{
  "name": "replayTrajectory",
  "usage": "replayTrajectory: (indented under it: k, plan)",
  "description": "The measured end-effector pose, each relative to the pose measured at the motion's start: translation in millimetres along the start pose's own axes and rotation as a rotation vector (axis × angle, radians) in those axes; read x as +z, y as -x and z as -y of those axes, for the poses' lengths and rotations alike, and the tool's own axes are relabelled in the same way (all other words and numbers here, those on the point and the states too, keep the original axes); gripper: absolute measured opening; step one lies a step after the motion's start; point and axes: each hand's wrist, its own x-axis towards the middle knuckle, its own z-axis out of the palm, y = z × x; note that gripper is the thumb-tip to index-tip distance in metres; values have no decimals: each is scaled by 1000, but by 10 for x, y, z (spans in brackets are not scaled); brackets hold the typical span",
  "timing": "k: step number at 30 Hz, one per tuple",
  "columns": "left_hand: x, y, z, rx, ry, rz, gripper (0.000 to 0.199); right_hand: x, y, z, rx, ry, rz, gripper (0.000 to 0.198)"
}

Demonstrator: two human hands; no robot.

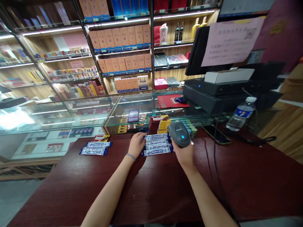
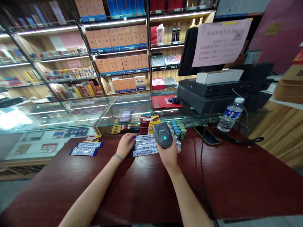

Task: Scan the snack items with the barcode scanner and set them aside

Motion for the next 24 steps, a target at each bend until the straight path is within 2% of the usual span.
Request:
replayTrajectory:
  k: [3,10,15,20,24]
  plan:
    - [-248,109,129,-34,-37,-63,30,47,33,37,16,-7,-30,50]
    - [-977,483,548,-156,-160,-127,32,247,225,60,8,-96,176,43]
    - [-1435,800,842,-221,-222,-136,33,449,395,94,-28,-132,234,54]
    - [-1751,1136,1094,-348,-302,-162,35,517,535,291,-82,-67,390,48]
    - [-1867,1354,1266,-444,-350,-208,34,534,655,362,-158,27,497,45]
